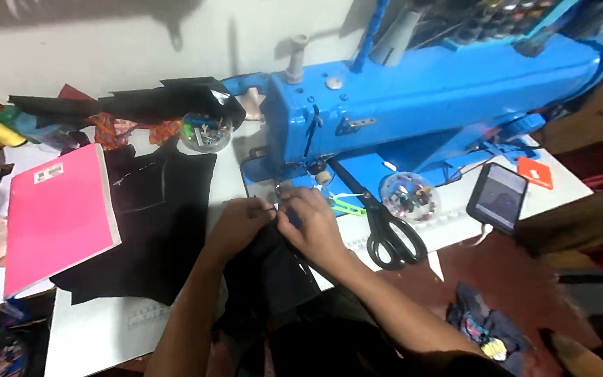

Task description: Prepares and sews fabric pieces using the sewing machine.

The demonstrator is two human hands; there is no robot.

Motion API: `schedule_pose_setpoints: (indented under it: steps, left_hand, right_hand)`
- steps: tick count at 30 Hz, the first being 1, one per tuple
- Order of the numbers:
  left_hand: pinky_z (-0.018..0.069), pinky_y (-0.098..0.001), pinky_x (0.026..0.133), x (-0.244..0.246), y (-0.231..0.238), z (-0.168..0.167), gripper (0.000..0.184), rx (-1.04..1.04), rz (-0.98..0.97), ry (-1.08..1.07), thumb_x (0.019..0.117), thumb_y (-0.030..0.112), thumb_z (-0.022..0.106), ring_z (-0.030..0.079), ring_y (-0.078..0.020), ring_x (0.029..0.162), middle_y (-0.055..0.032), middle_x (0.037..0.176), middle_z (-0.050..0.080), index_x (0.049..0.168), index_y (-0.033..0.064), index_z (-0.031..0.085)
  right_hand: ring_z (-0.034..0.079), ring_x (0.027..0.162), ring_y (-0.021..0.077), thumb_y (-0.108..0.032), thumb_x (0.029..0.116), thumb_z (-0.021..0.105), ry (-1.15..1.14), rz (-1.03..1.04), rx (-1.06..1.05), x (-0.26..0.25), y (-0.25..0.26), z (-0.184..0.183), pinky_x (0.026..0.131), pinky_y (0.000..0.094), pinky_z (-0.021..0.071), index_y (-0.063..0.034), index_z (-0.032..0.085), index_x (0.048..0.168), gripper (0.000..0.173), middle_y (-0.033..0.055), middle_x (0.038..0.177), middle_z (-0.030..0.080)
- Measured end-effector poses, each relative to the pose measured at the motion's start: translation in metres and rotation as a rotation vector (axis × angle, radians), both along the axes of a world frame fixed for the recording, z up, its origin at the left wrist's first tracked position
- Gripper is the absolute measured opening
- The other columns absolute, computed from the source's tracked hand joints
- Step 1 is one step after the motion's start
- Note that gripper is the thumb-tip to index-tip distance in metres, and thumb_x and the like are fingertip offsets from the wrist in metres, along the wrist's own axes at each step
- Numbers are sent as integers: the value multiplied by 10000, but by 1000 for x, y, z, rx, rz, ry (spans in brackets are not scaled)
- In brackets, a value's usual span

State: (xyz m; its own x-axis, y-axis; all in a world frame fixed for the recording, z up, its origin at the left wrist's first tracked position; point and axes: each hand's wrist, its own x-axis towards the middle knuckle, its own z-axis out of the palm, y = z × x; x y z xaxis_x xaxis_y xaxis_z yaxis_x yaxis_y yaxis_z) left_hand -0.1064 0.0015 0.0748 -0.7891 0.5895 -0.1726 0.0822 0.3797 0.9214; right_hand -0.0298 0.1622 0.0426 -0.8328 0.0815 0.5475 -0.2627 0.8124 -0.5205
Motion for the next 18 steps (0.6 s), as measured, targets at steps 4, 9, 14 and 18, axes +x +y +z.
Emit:
schedule_pose_setpoints:
  steps: [4, 9, 14, 18]
  left_hand:
    - [542, -239, 713, 0, 0, -4, 87, 24, -41, -1, 975, 66, 664, 627, -42, 734, -33, 830, 683, 1013, -3, 701]
    - [531, -273, 723, -1, 1, 0, 127, -43, -63, 17, 983, 101, 666, 616, -70, 745, -53, 849, 677, 1041, 0, 716]
    - [528, -202, 698, -1, 0, -7, 97, 46, -92, 26, 971, 80, 672, 616, -9, 723, -10, 829, 681, 1025, 10, 712]
    - [528, -183, 706, -1, 2, -7, 84, 73, -111, 13, 965, 62, 669, 613, 10, 730, 12, 841, 680, 1019, 17, 714]
  right_hand:
    - [670, 940, 285, -106, 920, 631, -181, -42, -265, -2, 23, 12, 795, 466, 555, 39, 694, 923, 159, 176, 1010, 684]
    - [650, 886, 207, -106, 963, 640, -244, -40, -256, 6, 49, 18, 749, 369, 563, 27, 689, 1015, 150, 172, 1108, 653]
    - [661, 723, 105, -165, 1001, 623, -169, 71, -183, 12, 43, 19, 690, 287, 573, -43, 748, 1097, 199, 56, 872, 719]
    - [673, 801, 117, -183, 983, 658, -195, 206, -149, 3, 43, 20, 764, 325, 570, -60, 768, 1081, 192, 45, 920, 733]
